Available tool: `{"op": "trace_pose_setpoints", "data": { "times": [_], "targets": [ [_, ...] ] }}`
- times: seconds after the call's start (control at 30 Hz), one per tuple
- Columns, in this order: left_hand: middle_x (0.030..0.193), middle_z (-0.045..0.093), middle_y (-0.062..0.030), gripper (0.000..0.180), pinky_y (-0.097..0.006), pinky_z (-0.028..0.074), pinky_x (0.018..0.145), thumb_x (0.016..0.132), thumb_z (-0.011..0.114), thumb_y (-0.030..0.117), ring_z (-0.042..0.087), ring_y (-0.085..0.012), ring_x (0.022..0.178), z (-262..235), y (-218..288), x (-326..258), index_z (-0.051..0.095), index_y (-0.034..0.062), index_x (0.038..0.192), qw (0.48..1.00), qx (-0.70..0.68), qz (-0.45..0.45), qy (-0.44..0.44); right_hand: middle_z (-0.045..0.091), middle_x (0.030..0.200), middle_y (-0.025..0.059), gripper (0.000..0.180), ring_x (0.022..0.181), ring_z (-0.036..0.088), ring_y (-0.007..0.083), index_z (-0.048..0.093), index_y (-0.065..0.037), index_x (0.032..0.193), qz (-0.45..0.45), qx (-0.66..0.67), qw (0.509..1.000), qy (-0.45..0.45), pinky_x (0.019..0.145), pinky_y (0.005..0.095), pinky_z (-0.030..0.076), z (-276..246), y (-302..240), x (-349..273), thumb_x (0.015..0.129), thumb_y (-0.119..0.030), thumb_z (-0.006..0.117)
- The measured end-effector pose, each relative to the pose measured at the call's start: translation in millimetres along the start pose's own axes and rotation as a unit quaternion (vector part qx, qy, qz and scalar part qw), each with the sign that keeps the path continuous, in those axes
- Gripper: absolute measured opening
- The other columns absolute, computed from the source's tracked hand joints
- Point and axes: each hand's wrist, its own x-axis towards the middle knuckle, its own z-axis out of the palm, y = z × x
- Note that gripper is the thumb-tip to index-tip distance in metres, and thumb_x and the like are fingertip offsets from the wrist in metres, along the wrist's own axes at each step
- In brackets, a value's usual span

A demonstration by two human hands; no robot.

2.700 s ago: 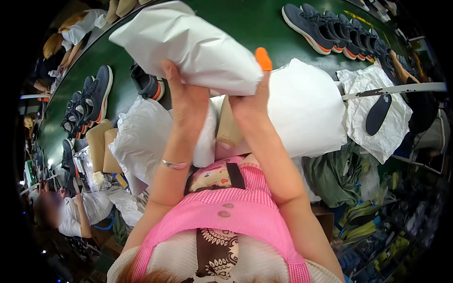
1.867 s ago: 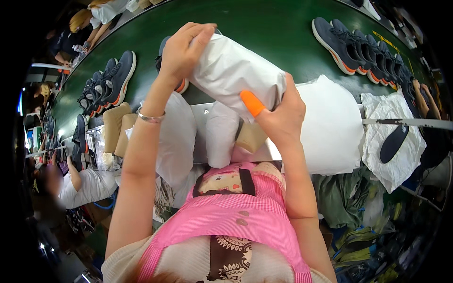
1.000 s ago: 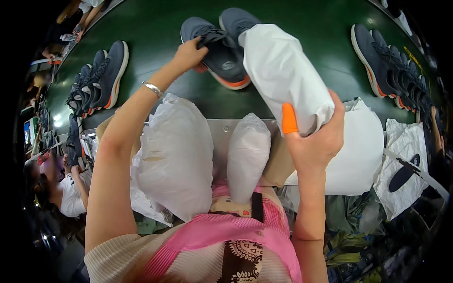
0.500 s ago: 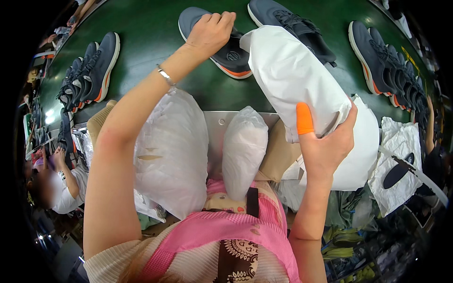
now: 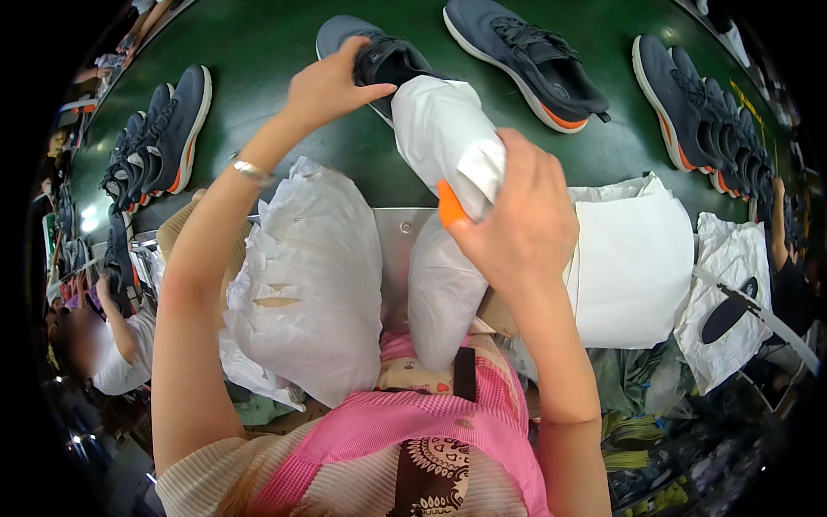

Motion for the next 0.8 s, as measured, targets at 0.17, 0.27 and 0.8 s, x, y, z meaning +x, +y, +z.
{"op": "trace_pose_setpoints", "data": {
  "times": [0.17,0.27,0.8],
  "targets": [
    [0.087,0.065,-0.0147,0.045,-0.038,0.050,0.067,0.087,0.052,0.025,0.064,-0.0303,0.075,41.5,-20.1,16.2,0.049,0.0118,0.130,0.998,0.038,0.041,0.032,0.063,0.089,0.0186,0.057,0.084,0.062,0.0353,0.053,0.002,0.107,0.031,0.016,0.996,-0.077,0.071,0.0408,0.050,22.4,-1.7,35.8,0.065,-0.028,0.076],
    [0.081,0.064,-0.0164,0.048,-0.038,0.049,0.066,0.086,0.047,0.017,0.061,-0.0300,0.067,33.0,-28.9,18.9,0.049,0.0106,0.133,0.994,-0.092,0.049,-0.021,0.066,0.087,0.0242,0.060,0.085,0.065,0.0376,0.055,0.006,0.104,0.123,0.040,0.980,-0.152,0.076,0.0407,0.051,18.6,14.1,72.3,0.067,-0.040,0.070],
    [0.085,0.065,-0.0183,0.037,-0.036,0.049,0.071,0.089,0.048,0.018,0.060,-0.0273,0.071,11.3,-42.9,30.9,0.057,0.0041,0.121,0.954,-0.255,0.027,-0.153,0.061,0.091,0.0180,0.048,0.085,0.061,0.0317,0.051,0.001,0.092,0.023,-0.029,0.999,-0.017,0.065,0.0390,0.051,149.7,-7.1,67.6,0.066,-0.032,0.075]
  ]
}}
